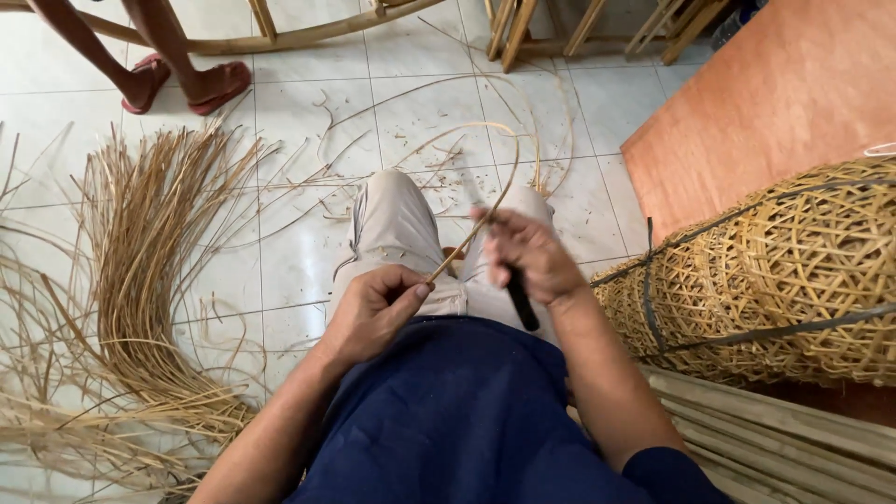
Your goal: Splitting long rattan strips into thinner strands using a handheld knife while sitting on the floor.
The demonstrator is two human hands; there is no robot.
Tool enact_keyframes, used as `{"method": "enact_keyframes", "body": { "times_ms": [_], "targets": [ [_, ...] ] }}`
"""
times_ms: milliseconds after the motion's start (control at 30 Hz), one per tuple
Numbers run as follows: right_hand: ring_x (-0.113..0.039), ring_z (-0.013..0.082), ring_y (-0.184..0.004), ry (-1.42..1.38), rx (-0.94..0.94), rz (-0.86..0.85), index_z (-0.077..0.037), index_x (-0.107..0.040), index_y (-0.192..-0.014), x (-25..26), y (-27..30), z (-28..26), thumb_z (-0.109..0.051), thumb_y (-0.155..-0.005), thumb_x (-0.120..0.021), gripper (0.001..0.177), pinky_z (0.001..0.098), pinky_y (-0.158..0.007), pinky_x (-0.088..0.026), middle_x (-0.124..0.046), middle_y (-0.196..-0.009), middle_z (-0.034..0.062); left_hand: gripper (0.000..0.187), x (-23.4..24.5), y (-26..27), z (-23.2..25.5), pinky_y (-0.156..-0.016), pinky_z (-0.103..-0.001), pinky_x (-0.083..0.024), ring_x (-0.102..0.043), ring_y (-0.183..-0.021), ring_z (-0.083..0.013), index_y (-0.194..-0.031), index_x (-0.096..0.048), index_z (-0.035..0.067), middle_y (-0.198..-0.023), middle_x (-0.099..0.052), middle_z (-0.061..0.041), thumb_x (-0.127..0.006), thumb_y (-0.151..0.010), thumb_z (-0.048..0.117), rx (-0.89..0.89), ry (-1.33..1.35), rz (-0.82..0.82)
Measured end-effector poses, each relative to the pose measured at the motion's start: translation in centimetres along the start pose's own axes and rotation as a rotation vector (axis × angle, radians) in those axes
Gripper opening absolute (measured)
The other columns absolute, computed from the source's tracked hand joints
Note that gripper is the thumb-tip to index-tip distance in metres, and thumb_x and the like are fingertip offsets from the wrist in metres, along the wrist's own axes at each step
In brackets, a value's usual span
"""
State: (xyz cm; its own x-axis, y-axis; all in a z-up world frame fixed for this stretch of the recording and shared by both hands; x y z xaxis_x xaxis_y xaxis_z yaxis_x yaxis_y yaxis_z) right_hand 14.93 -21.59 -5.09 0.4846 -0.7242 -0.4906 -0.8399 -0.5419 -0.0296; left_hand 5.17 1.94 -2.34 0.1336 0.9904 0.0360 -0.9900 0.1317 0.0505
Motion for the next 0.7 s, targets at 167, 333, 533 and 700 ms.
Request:
{"method": "enact_keyframes", "body": {
  "times_ms": [167, 333, 533, 700],
  "targets": [
    [-0.061, 0.0205, -0.047, -0.048, 0.04, 0.008, -0.003, -0.053, -0.147, 0.2, 0.8, -2.0, 0.0, -0.096, -0.063, 0.052, 0.0351, -0.045, -0.056, -0.06, -0.073, 0.0136, 0.017, 1.0, 1.1, -0.4, -0.054, -0.027, -0.044, -0.054, -0.058, -0.0136, -0.098, -0.081, 0.002, -0.058, -0.064, -0.008, -0.073, -0.094, 0.016, 0.03, -0.017, 0.028],
    [-0.062, 0.0164, -0.046, 0.013, -0.079, -0.083, 0.005, -0.048, -0.15, -4.1, 3.2, 0.3, 0.003, -0.093, -0.065, 0.059, 0.0271, -0.045, -0.055, -0.061, -0.07, 0.012, 0.019, 0.8, 1.4, 0.4, -0.055, -0.027, -0.044, -0.053, -0.061, -0.0135, -0.099, -0.08, 0.003, -0.061, -0.062, -0.006, -0.071, -0.096, 0.02, -0.001, 0.006, 0.052],
    [-0.064, 0.0142, -0.05, 0.21, -0.051, -0.154, 0.002, -0.043, -0.155, -6.2, 3.8, 1.4, 0.006, -0.092, -0.066, 0.068, 0.0232, -0.048, -0.054, -0.064, -0.075, 0.0115, 0.012, -0.3, 0.4, 1.8, -0.057, -0.025, -0.046, -0.056, -0.064, -0.0099, -0.097, -0.079, 0.008, -0.064, -0.063, -0.004, -0.069, -0.097, 0.013, -0.136, 0.003, 0.015],
    [-0.061, 0.0208, -0.046, 0.023, -0.001, 0.017, 0.001, -0.054, -0.146, -3.4, 2.3, -0.6, 0.007, -0.091, -0.069, 0.057, 0.0314, -0.044, -0.054, -0.062, -0.077, 0.0133, 0.016, -0.6, 0.7, 2.3, -0.058, -0.025, -0.045, -0.055, -0.064, -0.0118, -0.104, -0.08, 0.006, -0.062, -0.06, -0.003, -0.068, -0.097, 0.013, -0.123, -0.012, -0.055]
  ]
}}
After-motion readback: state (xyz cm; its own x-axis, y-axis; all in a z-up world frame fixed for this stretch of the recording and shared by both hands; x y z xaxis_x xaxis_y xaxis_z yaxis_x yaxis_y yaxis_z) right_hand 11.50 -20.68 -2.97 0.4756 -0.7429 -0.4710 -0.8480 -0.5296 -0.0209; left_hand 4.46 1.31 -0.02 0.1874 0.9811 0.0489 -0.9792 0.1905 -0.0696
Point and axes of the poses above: each hand's wrist, its own y-axis away from the middle knuckle, its own x-axis out of the back of the hand, z = x × y, the point moved 4 cm from there along -y, towards the middle knuckle
